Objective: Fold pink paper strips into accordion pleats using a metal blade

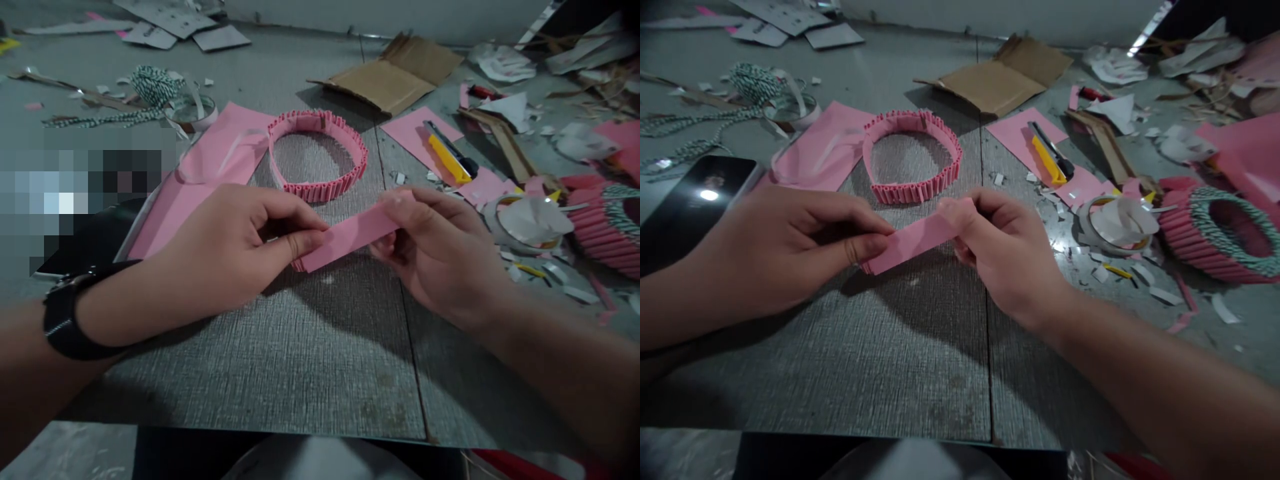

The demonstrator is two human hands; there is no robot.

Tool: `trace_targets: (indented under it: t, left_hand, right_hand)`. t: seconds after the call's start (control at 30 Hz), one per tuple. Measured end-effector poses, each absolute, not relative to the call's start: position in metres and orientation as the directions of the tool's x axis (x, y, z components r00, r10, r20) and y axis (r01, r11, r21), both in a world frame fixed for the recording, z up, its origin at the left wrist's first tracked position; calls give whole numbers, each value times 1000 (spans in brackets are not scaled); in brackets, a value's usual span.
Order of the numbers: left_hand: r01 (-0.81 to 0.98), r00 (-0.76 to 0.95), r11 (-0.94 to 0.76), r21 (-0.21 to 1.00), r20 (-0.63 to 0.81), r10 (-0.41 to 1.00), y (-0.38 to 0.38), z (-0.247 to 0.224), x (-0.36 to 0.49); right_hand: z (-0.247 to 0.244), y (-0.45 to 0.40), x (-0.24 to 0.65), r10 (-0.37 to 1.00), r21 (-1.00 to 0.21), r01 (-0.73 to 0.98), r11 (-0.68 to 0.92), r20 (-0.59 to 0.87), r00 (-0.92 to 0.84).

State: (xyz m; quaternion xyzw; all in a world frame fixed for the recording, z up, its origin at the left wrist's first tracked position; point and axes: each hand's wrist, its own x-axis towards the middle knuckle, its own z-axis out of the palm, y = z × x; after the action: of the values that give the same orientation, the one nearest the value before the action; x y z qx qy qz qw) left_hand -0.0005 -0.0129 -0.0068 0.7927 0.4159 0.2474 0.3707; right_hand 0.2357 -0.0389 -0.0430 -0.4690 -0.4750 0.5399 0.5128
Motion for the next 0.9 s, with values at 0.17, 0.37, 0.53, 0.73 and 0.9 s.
trace_targets:
  t: [0.17, 0.37, 0.53, 0.73, 0.9]
  left_hand:
    - [388, 439, -200, 899, 11, 898, -12, -16, 4]
    - [312, 541, -98, 945, -92, 836, -11, -20, 5]
    - [332, 521, -9, 943, -176, 835, -10, -17, 4]
    - [314, 545, 3, 949, -183, 818, -10, -20, 5]
    - [283, 584, -57, 957, -125, 802, -12, -22, 6]
  right_hand:
    - [-41, -40, 232, 988, -981, -192, -37, -7, -155]
    - [-44, -44, 231, 976, -997, 23, 77, 70, -207]
    - [-43, -48, 231, 989, -992, 71, 106, 98, -112]
    - [-44, -44, 230, 991, -998, -28, 54, 57, -119]
    - [-43, -46, 228, 979, -994, -29, 106, 110, -175]
